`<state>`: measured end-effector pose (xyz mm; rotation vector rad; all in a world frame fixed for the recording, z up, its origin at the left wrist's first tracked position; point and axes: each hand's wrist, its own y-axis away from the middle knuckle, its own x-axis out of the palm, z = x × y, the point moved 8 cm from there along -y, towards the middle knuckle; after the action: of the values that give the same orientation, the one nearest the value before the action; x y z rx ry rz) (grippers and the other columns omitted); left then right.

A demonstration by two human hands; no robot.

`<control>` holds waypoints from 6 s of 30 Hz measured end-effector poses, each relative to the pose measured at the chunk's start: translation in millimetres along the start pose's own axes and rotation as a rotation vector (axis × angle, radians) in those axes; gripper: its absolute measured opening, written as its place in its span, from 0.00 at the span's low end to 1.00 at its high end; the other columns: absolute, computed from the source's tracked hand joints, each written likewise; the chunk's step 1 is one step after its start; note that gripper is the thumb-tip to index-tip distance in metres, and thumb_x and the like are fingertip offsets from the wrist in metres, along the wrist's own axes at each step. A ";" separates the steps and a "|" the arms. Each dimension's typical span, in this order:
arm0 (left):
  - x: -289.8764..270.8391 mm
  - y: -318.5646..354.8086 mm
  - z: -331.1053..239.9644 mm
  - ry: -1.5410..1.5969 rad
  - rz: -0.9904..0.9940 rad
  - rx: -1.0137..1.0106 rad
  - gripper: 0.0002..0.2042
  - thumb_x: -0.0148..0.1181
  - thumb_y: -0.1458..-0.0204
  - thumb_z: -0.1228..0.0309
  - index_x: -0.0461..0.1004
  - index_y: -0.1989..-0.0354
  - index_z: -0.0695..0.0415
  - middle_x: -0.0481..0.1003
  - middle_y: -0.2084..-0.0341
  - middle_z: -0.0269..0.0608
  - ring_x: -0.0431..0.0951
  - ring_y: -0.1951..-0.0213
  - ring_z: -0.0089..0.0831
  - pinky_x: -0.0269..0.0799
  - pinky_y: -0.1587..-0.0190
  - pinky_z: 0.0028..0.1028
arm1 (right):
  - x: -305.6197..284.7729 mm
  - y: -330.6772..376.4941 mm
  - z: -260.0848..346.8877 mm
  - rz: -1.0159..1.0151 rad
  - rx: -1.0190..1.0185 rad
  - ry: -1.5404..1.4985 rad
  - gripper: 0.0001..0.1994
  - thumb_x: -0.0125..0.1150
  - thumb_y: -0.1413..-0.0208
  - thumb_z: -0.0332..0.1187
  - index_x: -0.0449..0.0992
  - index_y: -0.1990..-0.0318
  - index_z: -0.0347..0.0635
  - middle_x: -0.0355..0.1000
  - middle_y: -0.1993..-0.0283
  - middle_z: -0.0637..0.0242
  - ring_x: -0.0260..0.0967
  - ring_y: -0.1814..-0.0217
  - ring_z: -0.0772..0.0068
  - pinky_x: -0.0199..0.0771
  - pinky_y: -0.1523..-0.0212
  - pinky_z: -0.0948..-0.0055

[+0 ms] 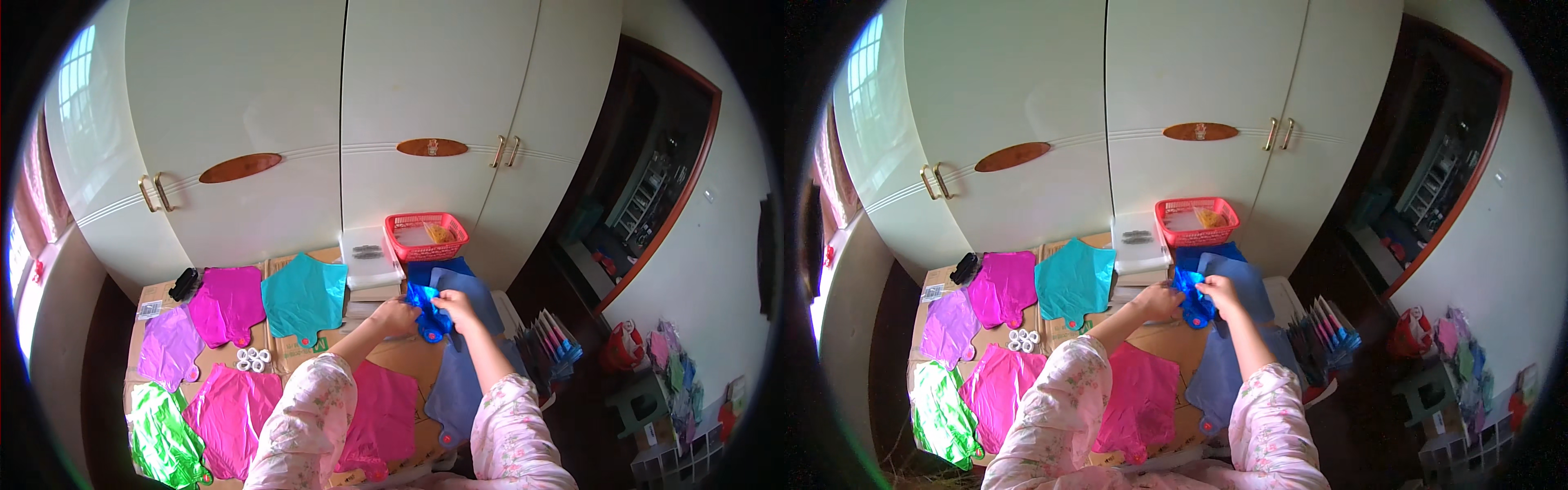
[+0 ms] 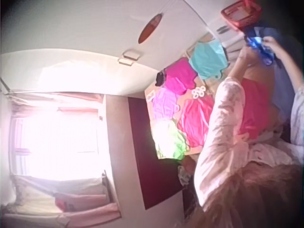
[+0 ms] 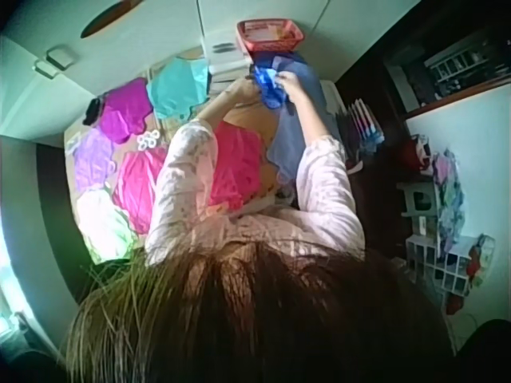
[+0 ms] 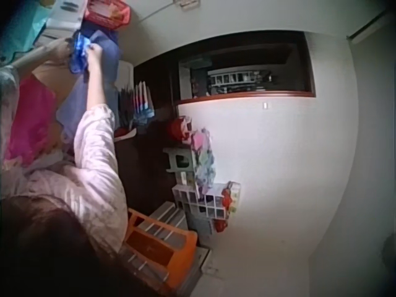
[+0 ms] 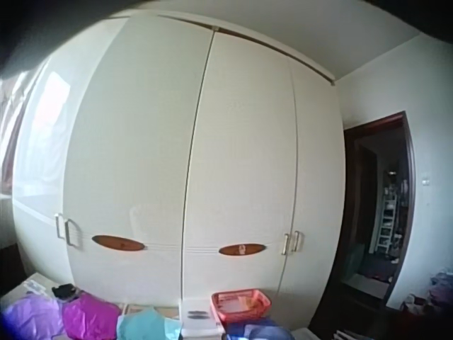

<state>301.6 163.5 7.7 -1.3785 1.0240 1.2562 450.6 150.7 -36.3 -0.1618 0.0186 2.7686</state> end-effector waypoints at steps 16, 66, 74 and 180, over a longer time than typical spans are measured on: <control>23.1 3.6 5.5 -0.054 0.061 0.007 0.18 0.51 0.49 0.64 0.71 0.48 0.47 0.76 0.61 0.41 0.78 0.58 0.37 0.62 0.43 0.41 | -273.9 32.0 128.1 -0.874 -0.226 -0.218 0.10 0.64 0.51 0.23 0.75 0.60 0.37 0.73 0.64 0.67 0.69 0.64 0.75 0.70 0.61 0.73; -74.7 351.5 146.3 0.150 -0.204 -0.711 0.09 0.57 0.53 0.66 0.77 0.65 0.53 0.77 0.70 0.47 0.78 0.64 0.46 0.74 0.62 0.42 | 405.1 76.0 88.3 0.551 -1.138 1.104 0.05 0.54 0.55 0.28 0.76 0.77 0.41 0.72 0.66 0.60 0.75 0.62 0.61 0.78 0.63 0.64; -53.5 343.5 144.6 0.131 -0.189 -0.658 0.11 0.57 0.55 0.67 0.77 0.61 0.52 0.77 0.69 0.44 0.77 0.61 0.43 0.73 0.58 0.40 | 402.7 55.5 79.0 0.502 -0.920 1.036 0.05 0.57 0.56 0.30 0.78 0.74 0.40 0.74 0.68 0.59 0.74 0.63 0.57 0.75 0.60 0.62; -63.3 495.7 184.3 0.099 -0.136 -0.963 0.15 0.52 0.48 0.62 0.75 0.53 0.47 0.73 0.53 0.39 0.70 0.47 0.38 0.66 0.50 0.44 | 540.3 44.9 96.2 0.496 -0.466 0.458 0.15 0.73 0.63 0.44 0.81 0.74 0.42 0.75 0.78 0.60 0.74 0.76 0.66 0.71 0.71 0.68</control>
<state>-222.7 256.9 14.0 -2.1941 0.3359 1.6718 -76.7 305.8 -3.2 -1.0325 -0.5369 3.0971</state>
